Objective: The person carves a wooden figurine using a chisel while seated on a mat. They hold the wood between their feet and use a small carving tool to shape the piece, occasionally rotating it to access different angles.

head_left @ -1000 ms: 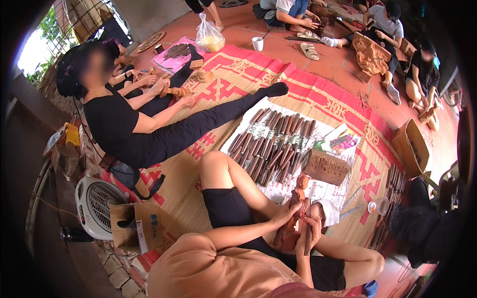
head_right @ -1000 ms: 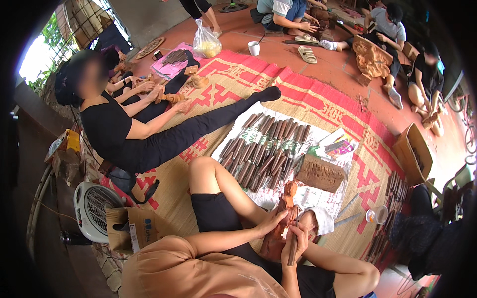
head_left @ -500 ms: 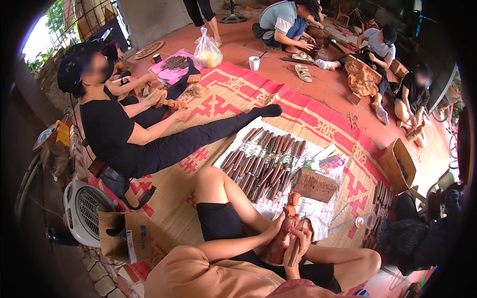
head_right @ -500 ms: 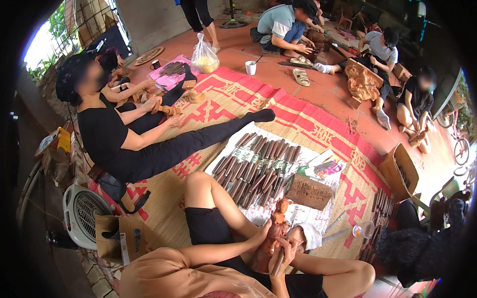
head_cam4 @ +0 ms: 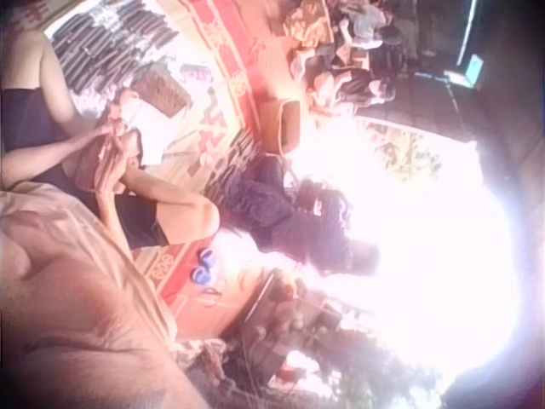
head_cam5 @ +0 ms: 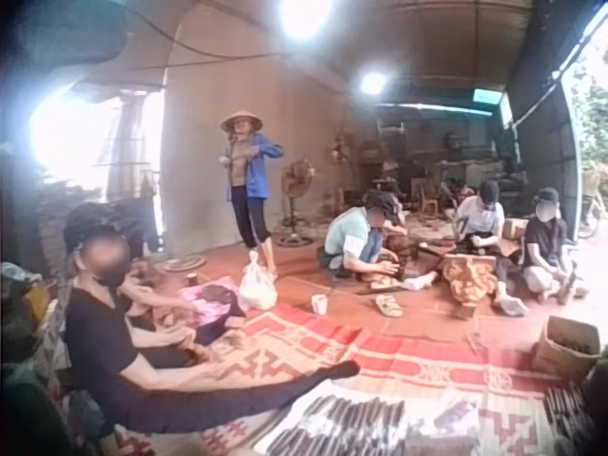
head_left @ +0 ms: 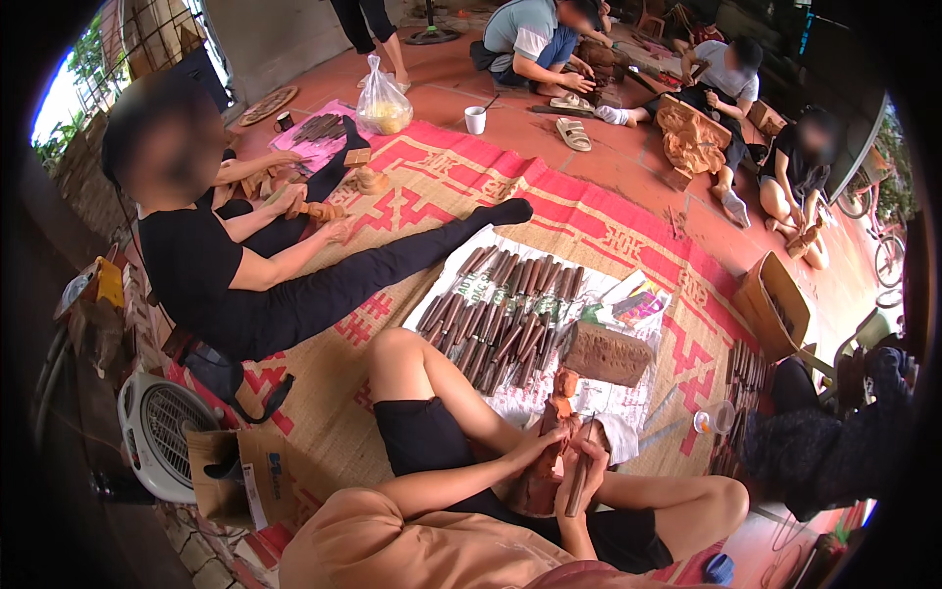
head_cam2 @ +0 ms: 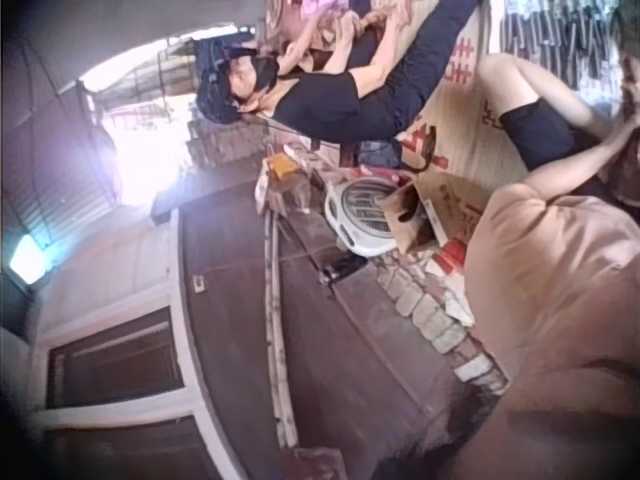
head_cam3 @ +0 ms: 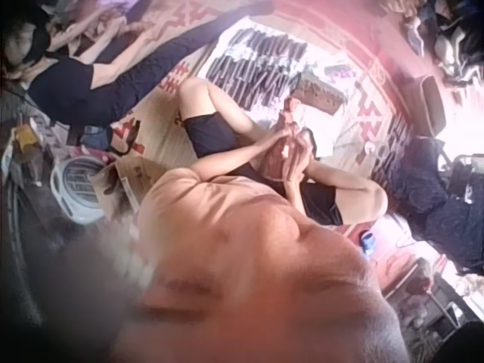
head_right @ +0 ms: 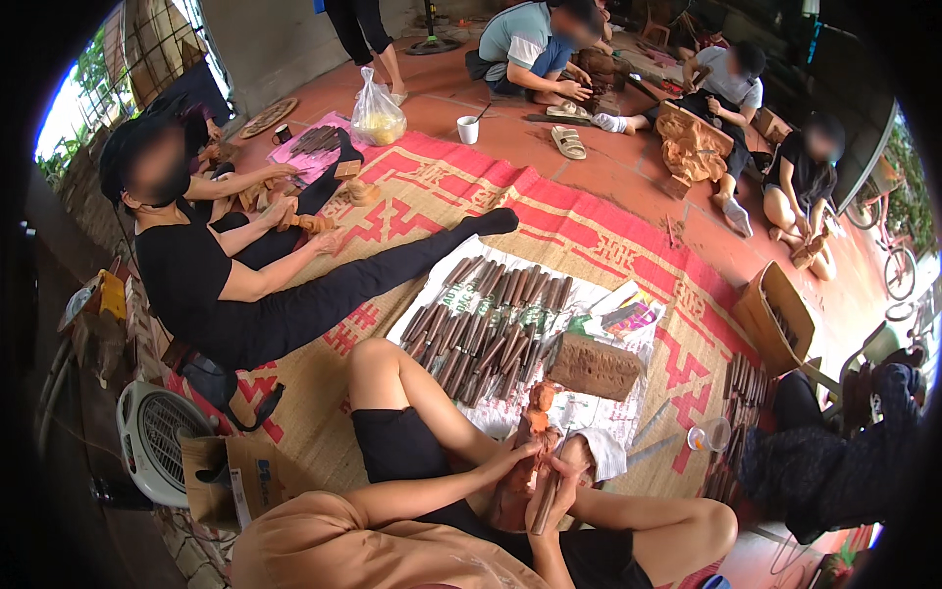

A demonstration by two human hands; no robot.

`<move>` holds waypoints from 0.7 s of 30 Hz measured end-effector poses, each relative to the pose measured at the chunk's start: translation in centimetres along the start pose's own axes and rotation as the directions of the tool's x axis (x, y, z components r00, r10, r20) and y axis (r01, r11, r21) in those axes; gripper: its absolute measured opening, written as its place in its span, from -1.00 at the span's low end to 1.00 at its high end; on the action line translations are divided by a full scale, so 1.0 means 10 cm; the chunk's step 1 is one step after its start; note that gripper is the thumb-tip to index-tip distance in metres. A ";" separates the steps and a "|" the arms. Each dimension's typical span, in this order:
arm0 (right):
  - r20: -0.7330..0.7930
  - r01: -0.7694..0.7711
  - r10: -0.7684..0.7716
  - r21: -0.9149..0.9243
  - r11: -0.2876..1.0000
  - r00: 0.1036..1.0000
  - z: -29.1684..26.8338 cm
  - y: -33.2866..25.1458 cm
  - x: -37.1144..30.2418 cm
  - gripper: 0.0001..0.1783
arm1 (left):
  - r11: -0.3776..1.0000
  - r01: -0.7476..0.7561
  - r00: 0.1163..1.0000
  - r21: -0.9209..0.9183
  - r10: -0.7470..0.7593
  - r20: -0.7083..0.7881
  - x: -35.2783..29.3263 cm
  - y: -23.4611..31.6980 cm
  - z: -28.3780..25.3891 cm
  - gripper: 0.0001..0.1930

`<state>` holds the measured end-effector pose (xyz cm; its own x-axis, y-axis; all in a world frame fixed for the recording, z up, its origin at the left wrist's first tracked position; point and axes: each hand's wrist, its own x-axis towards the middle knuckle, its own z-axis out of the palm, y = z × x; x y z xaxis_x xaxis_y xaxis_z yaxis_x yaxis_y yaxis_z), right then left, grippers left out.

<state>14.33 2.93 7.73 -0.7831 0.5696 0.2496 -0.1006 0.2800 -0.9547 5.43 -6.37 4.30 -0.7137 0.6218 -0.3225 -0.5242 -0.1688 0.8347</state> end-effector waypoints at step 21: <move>0.064 0.160 -0.154 -0.109 0.981 0.986 -0.19 -0.22 0.05 -0.57 | 0.984 0.136 0.981 0.116 -0.118 -0.153 0.11 -0.50 0.12 -0.40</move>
<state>15.30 4.11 10.28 -0.7962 0.4686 0.3827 -0.1576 0.4501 -0.8790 7.81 -3.97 0.34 -0.7094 0.5134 -0.4829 -0.5591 0.0071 0.8290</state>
